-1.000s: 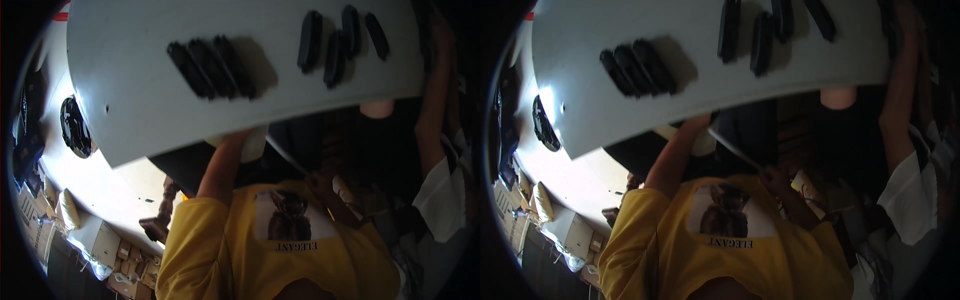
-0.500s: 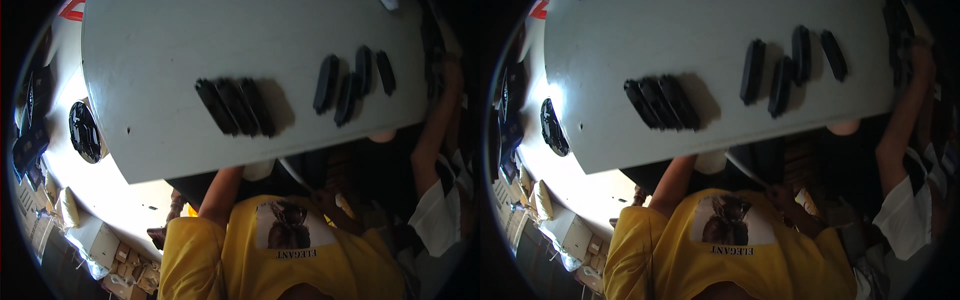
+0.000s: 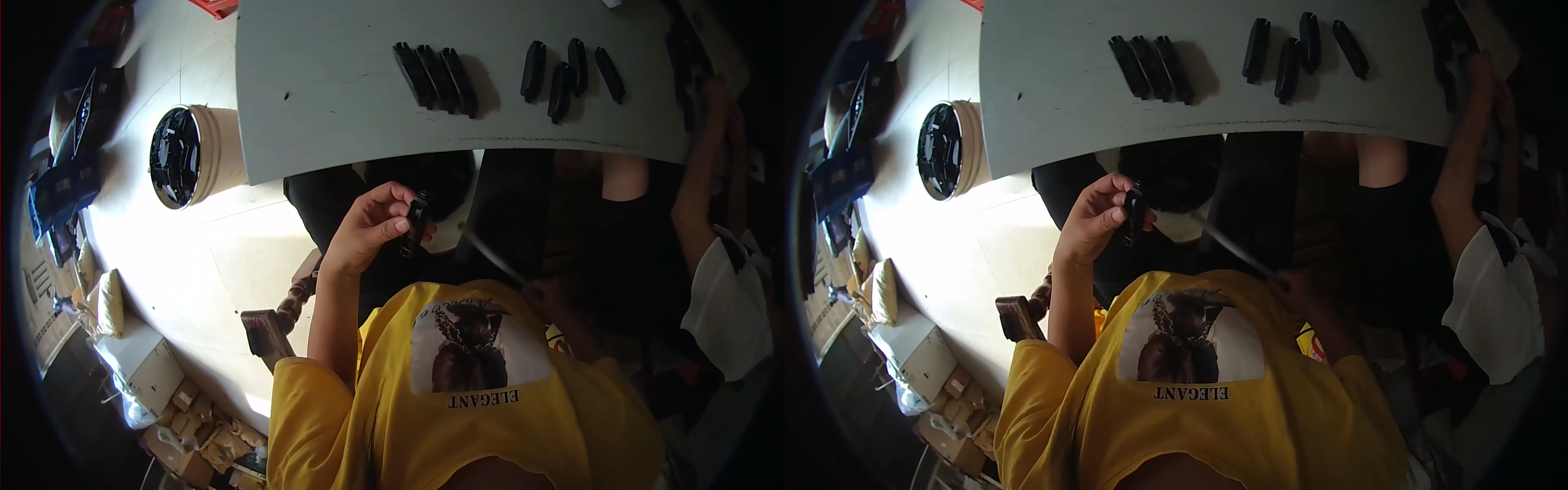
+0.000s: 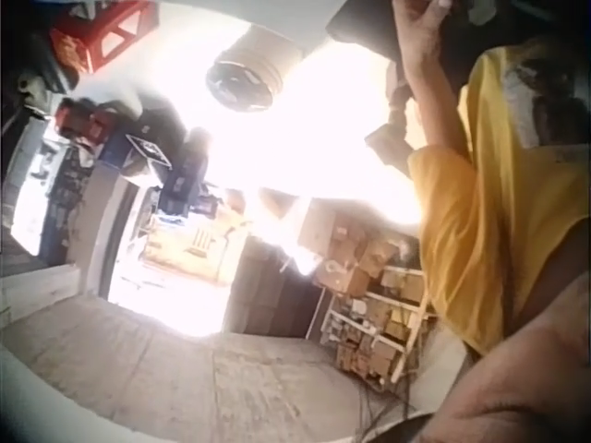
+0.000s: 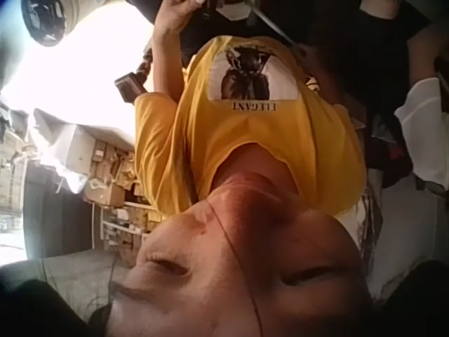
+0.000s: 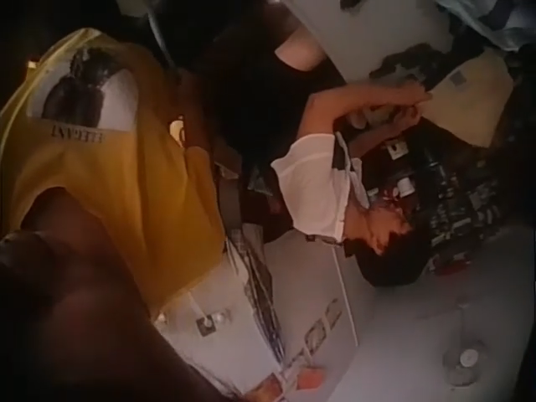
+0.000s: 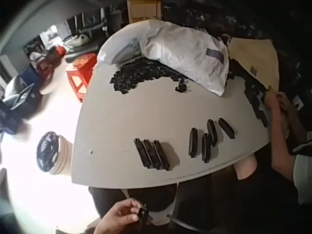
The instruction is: Assembling small black plastic hardware components on a table in a workshop.
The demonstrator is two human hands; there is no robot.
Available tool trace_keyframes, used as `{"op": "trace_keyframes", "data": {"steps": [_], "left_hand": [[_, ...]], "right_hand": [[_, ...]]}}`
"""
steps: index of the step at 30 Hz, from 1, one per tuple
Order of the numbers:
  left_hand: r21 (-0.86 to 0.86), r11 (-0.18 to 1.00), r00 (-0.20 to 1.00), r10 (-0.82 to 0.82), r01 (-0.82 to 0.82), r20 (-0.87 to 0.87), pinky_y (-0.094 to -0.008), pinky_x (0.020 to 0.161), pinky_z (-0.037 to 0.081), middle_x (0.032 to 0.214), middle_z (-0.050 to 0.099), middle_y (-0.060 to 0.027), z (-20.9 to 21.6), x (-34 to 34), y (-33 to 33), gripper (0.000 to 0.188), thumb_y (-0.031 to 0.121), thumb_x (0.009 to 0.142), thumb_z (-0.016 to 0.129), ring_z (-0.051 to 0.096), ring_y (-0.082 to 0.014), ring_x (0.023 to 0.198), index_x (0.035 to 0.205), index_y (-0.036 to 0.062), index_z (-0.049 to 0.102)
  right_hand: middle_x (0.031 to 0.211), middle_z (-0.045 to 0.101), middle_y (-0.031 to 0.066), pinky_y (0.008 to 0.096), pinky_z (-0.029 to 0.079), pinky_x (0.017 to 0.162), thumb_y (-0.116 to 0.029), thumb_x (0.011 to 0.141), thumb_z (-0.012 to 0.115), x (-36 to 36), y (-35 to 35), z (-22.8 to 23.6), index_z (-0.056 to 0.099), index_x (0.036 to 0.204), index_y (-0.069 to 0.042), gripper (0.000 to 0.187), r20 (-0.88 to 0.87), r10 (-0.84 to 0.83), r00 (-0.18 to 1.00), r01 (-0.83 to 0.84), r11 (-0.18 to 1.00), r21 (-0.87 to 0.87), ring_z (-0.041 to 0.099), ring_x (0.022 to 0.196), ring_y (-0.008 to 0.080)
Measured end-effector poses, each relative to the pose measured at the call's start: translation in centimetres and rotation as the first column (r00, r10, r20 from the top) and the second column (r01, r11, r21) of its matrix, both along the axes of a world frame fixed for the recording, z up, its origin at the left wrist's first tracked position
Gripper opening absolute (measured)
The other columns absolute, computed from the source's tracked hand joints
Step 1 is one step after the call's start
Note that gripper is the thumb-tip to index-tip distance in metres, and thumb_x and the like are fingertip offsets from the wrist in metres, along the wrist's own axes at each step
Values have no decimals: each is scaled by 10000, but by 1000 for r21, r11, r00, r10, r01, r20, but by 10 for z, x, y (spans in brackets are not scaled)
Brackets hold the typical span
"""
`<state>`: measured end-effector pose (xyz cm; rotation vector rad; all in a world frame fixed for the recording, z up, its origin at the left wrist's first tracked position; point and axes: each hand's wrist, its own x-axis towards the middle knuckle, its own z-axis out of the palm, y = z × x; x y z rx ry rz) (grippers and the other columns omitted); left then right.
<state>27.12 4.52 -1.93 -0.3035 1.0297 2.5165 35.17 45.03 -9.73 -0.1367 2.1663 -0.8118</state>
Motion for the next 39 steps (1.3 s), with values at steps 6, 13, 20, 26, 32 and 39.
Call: {"op": "trace_keyframes", "data": {"steps": [6, 13, 20, 26, 32, 39], "left_hand": [[-64, 998, 995, -15, 9, -102, -324, 768, 553, 878, 676, -84, 13, -1, -8, 355, 201, 806, 746, 685, -207, 819, 1056, 42, 550], [-410, 912, 976, -108, 22, -188, -263, 772, 507, 998, 652, -61, 30, -12, -12, 240, 117, 878, 651, 633, -140, 881, 1086, 4, 611], [-879, 311, 731, -490, -361, -474, -317, 827, 502, 973, 644, -79, 87, -94, 30, 220, 93, 848, 634, 628, -212, 907, 1067, 79, 643], [-783, 57, 426, -813, -619, -396, -470, 988, 366, 865, 618, -46, 66, -159, 42, 148, 177, 814, 635, 574, -226, 967, 944, 146, 699], [-727, -45, 404, -854, -686, -328, -539, 1077, 284, 1131, 561, -43, 48, -160, 39, 195, 217, 815, 624, 498, -223, 1146, 993, 201, 702], [-716, -106, 537, -738, -690, -408, -535, 1069, 283, 1323, 486, -71, 48, -122, 31, 423, 334, 819, 648, 414, -256, 1264, 1220, 213, 589]], "right_hand": [[742, 658, 126, 444, 498, 652, -483, 886, 528, -33, 2, 15, 692, 810, -76, 445, 305, 464, 831, -544, 790, 282, 648, 721, 303], [664, 606, 109, 383, 470, 550, -486, 884, 545, -41, -1, 30, 682, 678, -76, 479, -377, 724, 578, -592, 689, 418, 602, 581, 248], [660, 589, 78, 372, 502, 545, -348, 804, 669, -72, -56, 48, 616, 629, -103, 306, -611, 570, 549, -484, 813, 324, 624, 634, 241], [630, 551, 59, 354, 498, 533, -254, 807, 675, -91, -91, 71, 589, 655, -88, 241, -709, 467, 528, -524, 836, 161, 591, 587, 237], [647, 560, 90, 358, 452, 530, -78, 769, 687, -161, -119, 121, 583, 689, -35, 137, -807, 147, 572, -381, 919, -103, 581, 584, 258], [787, 614, 112, 310, 462, 584, -61, 840, 613, -305, -186, 146, 638, 869, 10, 81, -851, -220, 478, -183, 922, -341, 601, 655, 225]]}}
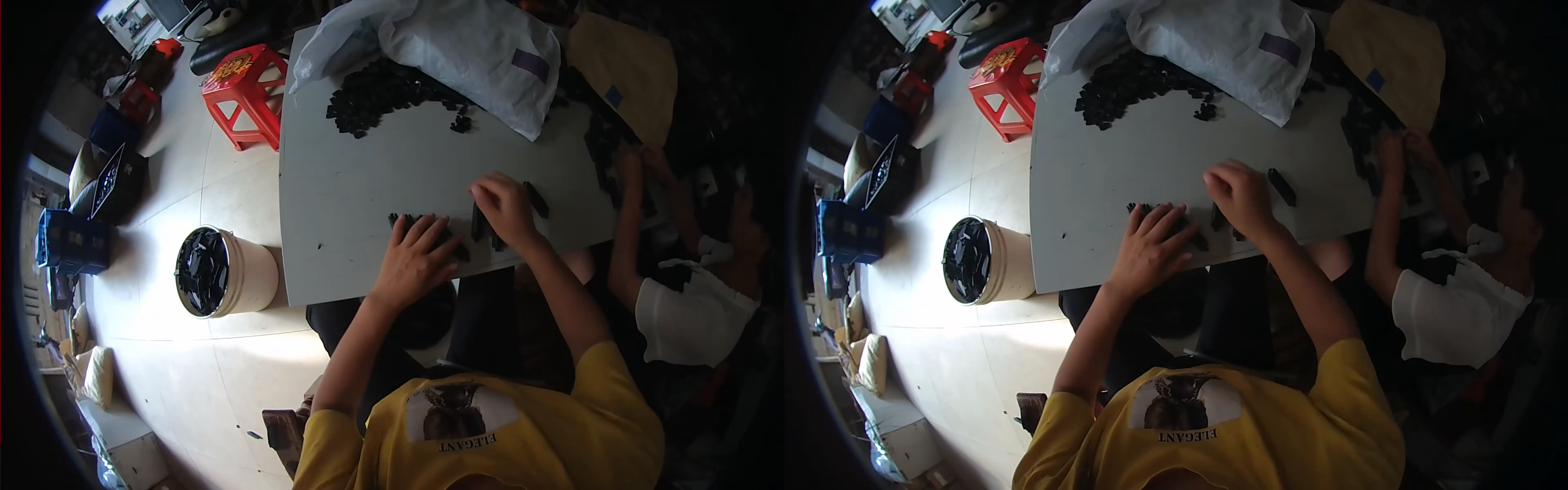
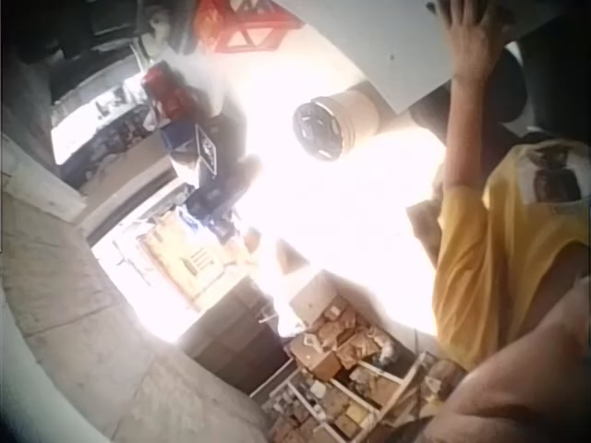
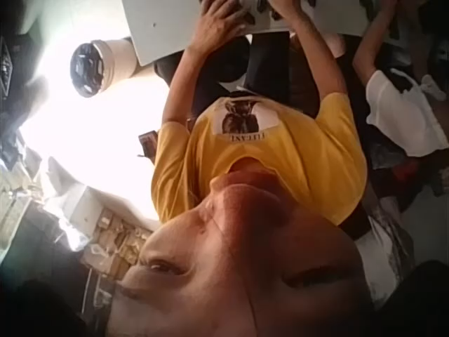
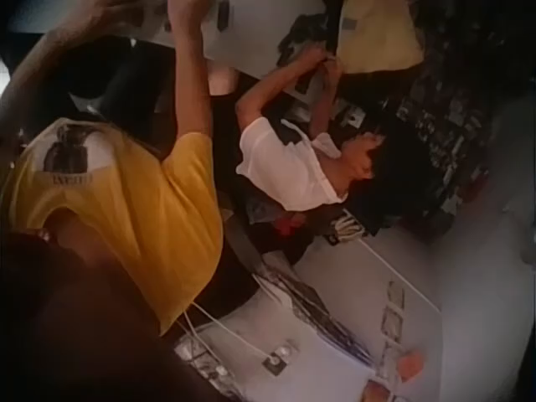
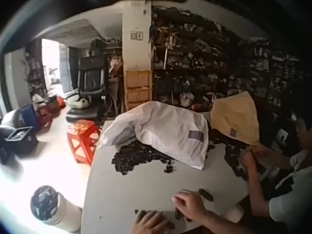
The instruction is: Assembling small black plastic hardware components on a table in a workshop.
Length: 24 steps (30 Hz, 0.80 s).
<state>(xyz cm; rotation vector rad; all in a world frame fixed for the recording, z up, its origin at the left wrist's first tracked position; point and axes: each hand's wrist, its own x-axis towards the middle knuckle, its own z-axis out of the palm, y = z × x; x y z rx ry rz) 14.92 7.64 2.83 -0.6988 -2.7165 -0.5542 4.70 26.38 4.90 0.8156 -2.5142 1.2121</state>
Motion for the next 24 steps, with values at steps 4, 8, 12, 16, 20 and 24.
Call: {"op": "trace_keyframes", "data": {"steps": [4, 8, 12, 16, 20, 24], "left_hand": [[49, 998, 997, 21, -25, 73, -521, 1072, 282, 1341, 474, -85, -5, -3, -1, 488, 347, 817, 645, 404, -264, 1278, 1275, 207, 551], [75, 997, 997, -4, -2, 76, -521, 1079, 268, 1327, 480, -91, -3, -2, -1, 488, 372, 823, 627, 401, -265, 1282, 1270, 190, 554], [128, 992, 996, -12, 1, 84, -531, 1081, 258, 1345, 454, -125, -5, -2, 0, 446, 361, 831, 607, 379, -282, 1299, 1225, 157, 565], [151, 988, 997, -32, 21, 69, -537, 1077, 261, 1337, 455, -136, -8, -3, -3, 436, 348, 826, 607, 377, -294, 1297, 1214, 152, 565], [185, 981, 999, -54, 52, 5, -525, 1069, 282, 1285, 484, -120, -9, -3, -6, 450, 316, 784, 649, 414, -282, 1260, 1197, 153, 581], [177, 980, 996, -88, 91, -25, -501, 1061, 303, 1241, 520, -88, -11, -2, -9, 422, 289, 762, 664, 434, -260, 1241, 1155, 147, 607]], "right_hand": [[846, 634, 95, 288, 486, 615, -44, 836, 602, -72, -79, -27, 659, 888, -11, 84, 9, 77, 997, -77, 995, -65, 619, 684, 203], [889, 637, 94, 357, 512, 664, -181, 825, 662, -122, -148, -50, 641, 855, -46, 140, 107, -140, 984, 130, 987, 97, 639, 760, 241], [955, 642, 101, 431, 518, 743, -354, 826, 682, -138, -190, -48, 601, 908, -95, 283, 90, -463, 882, 405, 841, 358, 627, 913, 289], [1001, 633, 125, 425, 520, 772, -279, 816, 686, -140, -186, -45, 616, 914, -68, 243, 136, -373, 918, 297, 873, 387, 627, 937, 305], [944, 650, 138, 401, 533, 716, -152, 800, 693, -121, -143, -51, 591, 851, -34, 164, 18, -97, 995, 89, 962, 258, 650, 860, 286], [839, 644, 81, 296, 517, 621, -68, 839, 640, -90, -88, -28, 582, 902, -23, 97, 341, -6, 940, -34, 993, 111, 640, 728, 158]]}}
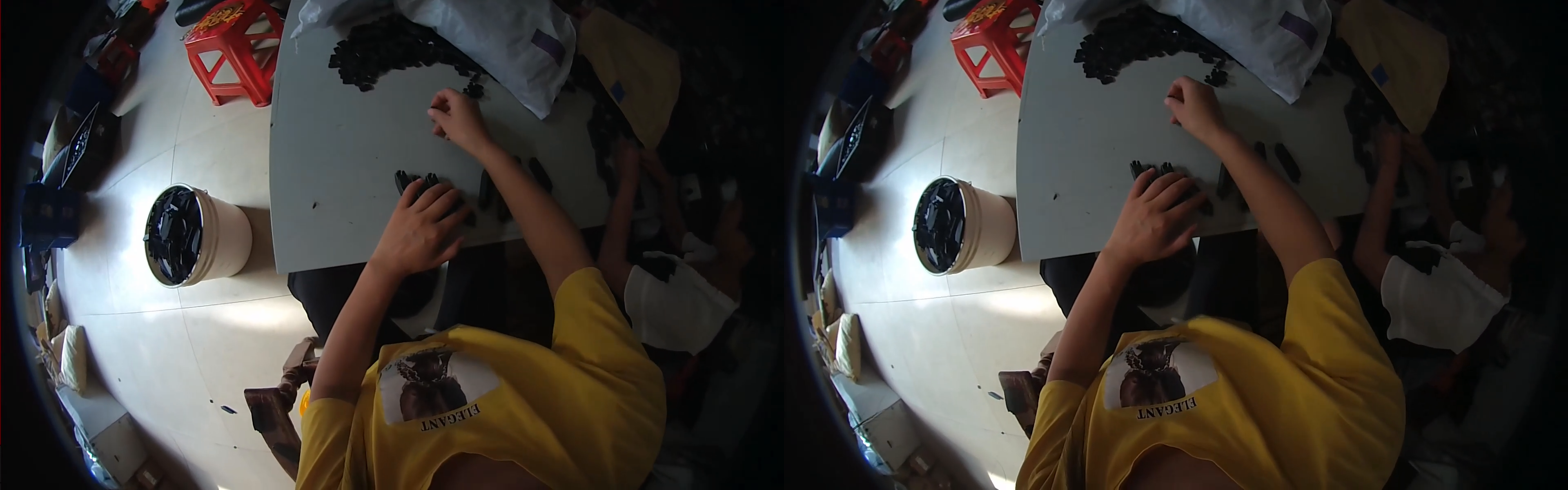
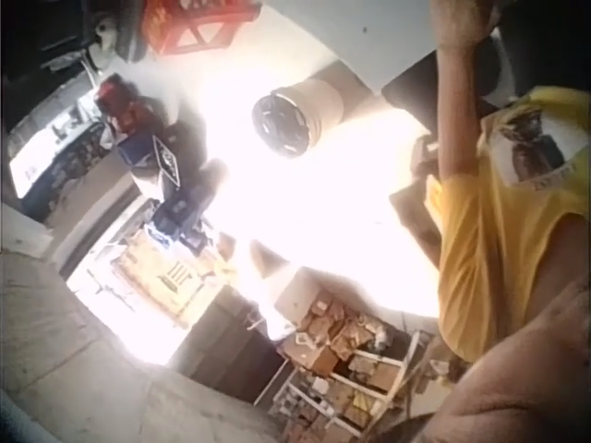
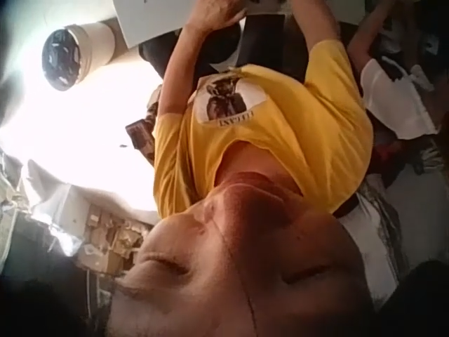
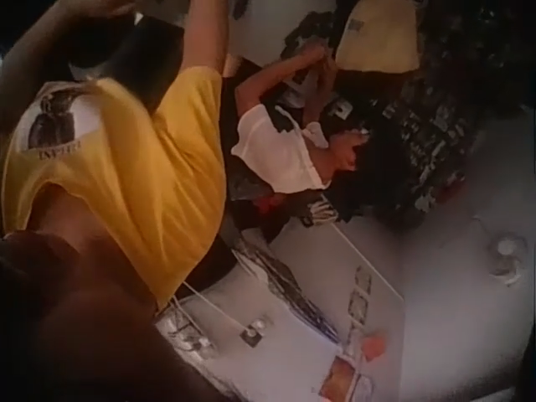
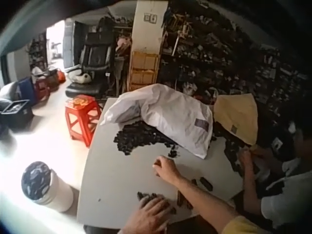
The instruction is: Assembling small black plastic hardware components on a table in a workshop.
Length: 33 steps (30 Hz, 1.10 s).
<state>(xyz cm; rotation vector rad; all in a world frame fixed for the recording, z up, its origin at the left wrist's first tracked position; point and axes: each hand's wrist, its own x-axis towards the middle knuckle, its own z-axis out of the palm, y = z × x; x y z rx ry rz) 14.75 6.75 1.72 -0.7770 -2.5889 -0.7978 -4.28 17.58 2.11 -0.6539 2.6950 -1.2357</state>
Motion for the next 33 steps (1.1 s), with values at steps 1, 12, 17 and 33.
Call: {"op": "trace_keyframes", "data": {"steps": [1, 12, 17, 33], "left_hand": [[-2, 1000, 1000, -6, 6, -6, -482, 1057, 314, 1221, 536, -72, 1, 1, 1, 404, 274, 761, 664, 457, -252, 1219, 1136, 135, 611], [-35, 998, 994, 41, -45, -100, -449, 1020, 358, 1172, 560, -56, 0, 10, 7, 358, 236, 741, 680, 495, -228, 1177, 1070, 108, 622], [-22, 998, 994, 62, -64, -92, -445, 1018, 362, 1182, 559, -51, 0, 8, 9, 339, 211, 750, 666, 497, -221, 1176, 1069, 105, 623], [26, 998, 997, 52, -50, -57, -417, 974, 397, 1187, 553, -71, -3, 6, 8, 391, 170, 712, 686, 523, -243, 1144, 1092, 98, 630]], "right_hand": [[845, 636, 65, 263, 506, 606, -42, 848, 618, 12, 12, 16, 582, 923, -24, 85, 88, -35, 996, 40, 997, -60, 624, 719, 123], [921, 616, 22, 218, 471, 652, 40, 881, 501, 91, 83, 28, 591, 1003, -11, 160, 271, 24, 962, 43, 971, -237, 579, 758, 69], [910, 618, 82, 286, 498, 672, 34, 841, 540, 110, 68, 18, 575, 977, -3, 146, -206, 50, 977, -71, 993, -95, 618, 760, 173], [830, 585, 90, 404, 511, 624, -48, 814, 600, 117, 55, 13, 643, 880, -24, 82, -477, 225, 849, -99, 957, 274, 626, 717, 304]]}}
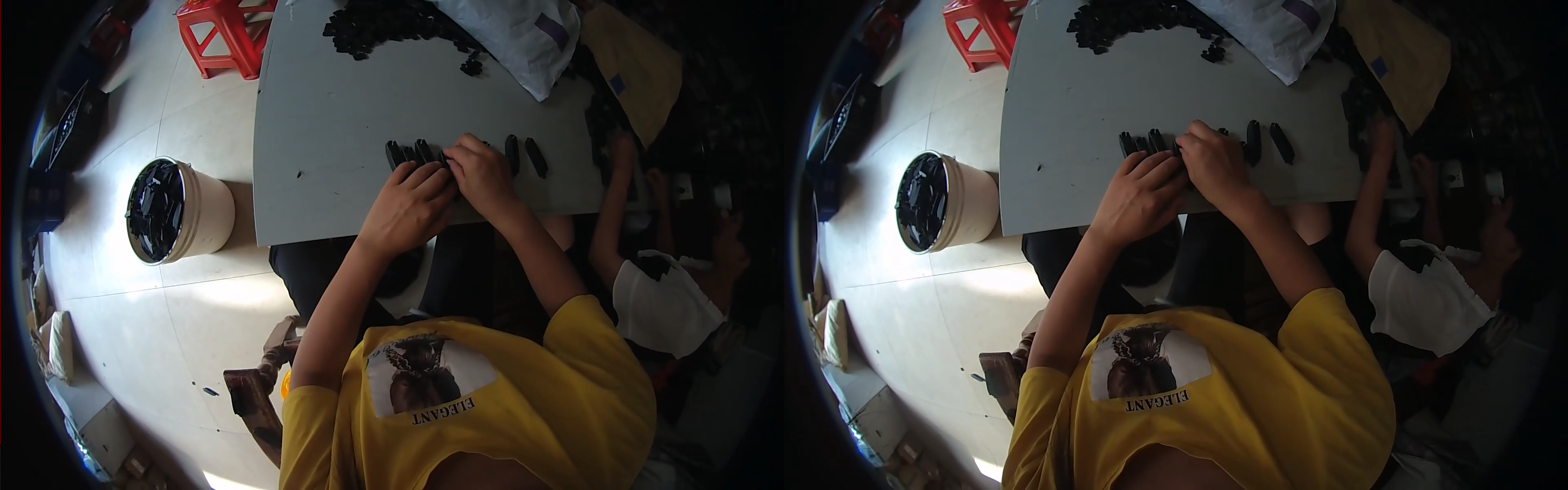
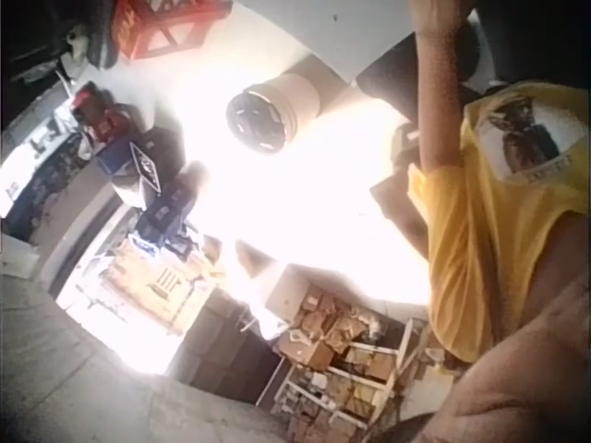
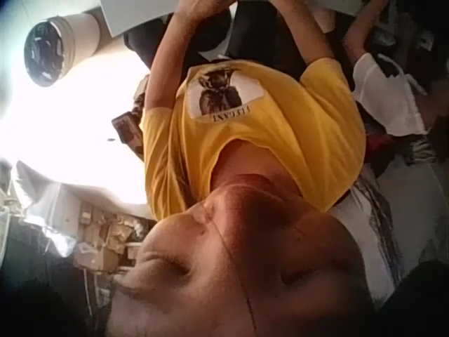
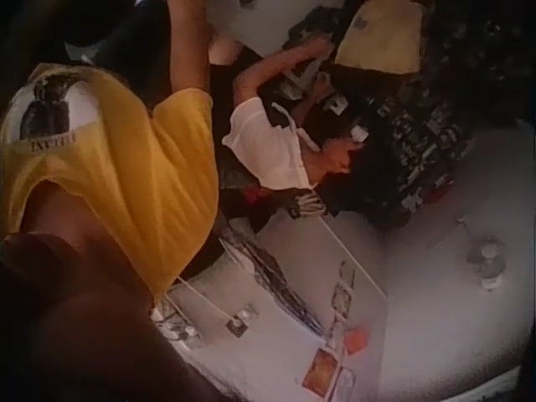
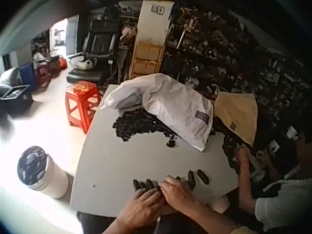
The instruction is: Assembling small black plastic hardware components on a table in a workshop.
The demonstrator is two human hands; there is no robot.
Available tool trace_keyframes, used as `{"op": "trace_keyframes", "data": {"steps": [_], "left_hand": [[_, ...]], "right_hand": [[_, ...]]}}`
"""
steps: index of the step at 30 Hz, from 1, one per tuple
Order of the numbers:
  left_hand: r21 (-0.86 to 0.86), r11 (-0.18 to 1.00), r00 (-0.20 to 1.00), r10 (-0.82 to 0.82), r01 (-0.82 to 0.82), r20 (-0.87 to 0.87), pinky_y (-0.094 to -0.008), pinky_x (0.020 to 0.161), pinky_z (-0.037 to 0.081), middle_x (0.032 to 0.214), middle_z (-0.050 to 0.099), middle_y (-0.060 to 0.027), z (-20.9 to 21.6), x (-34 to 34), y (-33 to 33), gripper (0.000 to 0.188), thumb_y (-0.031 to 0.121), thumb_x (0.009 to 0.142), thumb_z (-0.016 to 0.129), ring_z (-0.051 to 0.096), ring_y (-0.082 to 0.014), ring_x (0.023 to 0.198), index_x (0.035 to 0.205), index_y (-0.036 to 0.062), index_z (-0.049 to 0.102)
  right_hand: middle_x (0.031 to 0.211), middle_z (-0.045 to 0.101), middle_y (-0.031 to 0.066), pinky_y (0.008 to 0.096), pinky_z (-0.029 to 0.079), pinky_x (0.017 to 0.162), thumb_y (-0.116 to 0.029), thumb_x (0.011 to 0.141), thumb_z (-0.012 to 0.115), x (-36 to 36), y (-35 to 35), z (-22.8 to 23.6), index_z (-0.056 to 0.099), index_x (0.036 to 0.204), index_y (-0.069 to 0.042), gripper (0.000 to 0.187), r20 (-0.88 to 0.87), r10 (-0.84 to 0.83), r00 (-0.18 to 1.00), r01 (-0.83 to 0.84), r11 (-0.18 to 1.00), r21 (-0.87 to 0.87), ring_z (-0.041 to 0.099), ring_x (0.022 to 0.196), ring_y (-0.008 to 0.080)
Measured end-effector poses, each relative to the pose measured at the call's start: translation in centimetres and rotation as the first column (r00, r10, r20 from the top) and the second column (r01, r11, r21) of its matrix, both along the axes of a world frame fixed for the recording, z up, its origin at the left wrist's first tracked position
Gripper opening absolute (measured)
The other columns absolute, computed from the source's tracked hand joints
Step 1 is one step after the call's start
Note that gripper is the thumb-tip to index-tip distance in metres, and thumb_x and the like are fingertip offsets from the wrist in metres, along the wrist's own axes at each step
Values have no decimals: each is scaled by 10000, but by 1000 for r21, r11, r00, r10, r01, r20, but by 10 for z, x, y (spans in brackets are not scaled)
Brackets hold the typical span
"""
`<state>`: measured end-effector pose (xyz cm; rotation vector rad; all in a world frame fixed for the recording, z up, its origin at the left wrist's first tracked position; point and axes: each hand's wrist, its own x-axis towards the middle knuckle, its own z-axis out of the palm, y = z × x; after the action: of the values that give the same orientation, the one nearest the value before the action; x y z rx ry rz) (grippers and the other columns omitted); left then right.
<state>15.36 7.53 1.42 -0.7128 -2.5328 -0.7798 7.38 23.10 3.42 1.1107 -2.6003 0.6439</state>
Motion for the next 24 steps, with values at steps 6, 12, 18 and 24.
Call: {"op": "trace_keyframes", "data": {"steps": [6, 12, 18, 24], "left_hand": [[18, 1000, 999, -4, 4, -53, -377, 936, 420, 1144, 569, -72, 2, -2, 1, 337, 146, 716, 661, 533, -233, 1120, 1044, 76, 639], [-15, 1000, 998, 24, -24, -50, -424, 992, 387, 1243, 531, -81, 2, -1, 3, 427, 150, 735, 654, 481, -252, 1212, 1155, 94, 600], [-77, 975, 976, 210, -206, 49, -512, 1077, 295, 1396, 442, -104, -2, -2, 3, 534, 219, 814, 632, 369, -284, 1334, 1323, 131, 496], [-124, 966, 965, 240, -227, 107, -498, 1100, 260, 1418, 423, -96, -3, 0, 3, 525, 242, 853, 612, 355, -272, 1348, 1347, 135, 469]], "right_hand": [[852, 560, 79, 401, 492, 634, -34, 808, 593, 22, 3, 9, 676, 930, -44, 148, 74, -105, 992, 94, 986, 139, 605, 755, 276], [872, 531, 108, 358, 473, 636, 42, 761, 574, 32, 33, 29, 674, 973, -40, 249, -103, -14, 995, 6, 997, -72, 578, 731, 276], [850, 574, 128, 384, 491, 641, -73, 785, 619, 149, 136, -15, 585, 849, -47, 76, 518, -196, 833, 22, 947, 321, 607, 750, 299], [872, 623, 188, 440, 485, 642, -276, 927, 537, 257, 161, -65, 569, 846, -30, 262, 722, -637, 271, 83, 763, 641, 623, 766, 335]]}}
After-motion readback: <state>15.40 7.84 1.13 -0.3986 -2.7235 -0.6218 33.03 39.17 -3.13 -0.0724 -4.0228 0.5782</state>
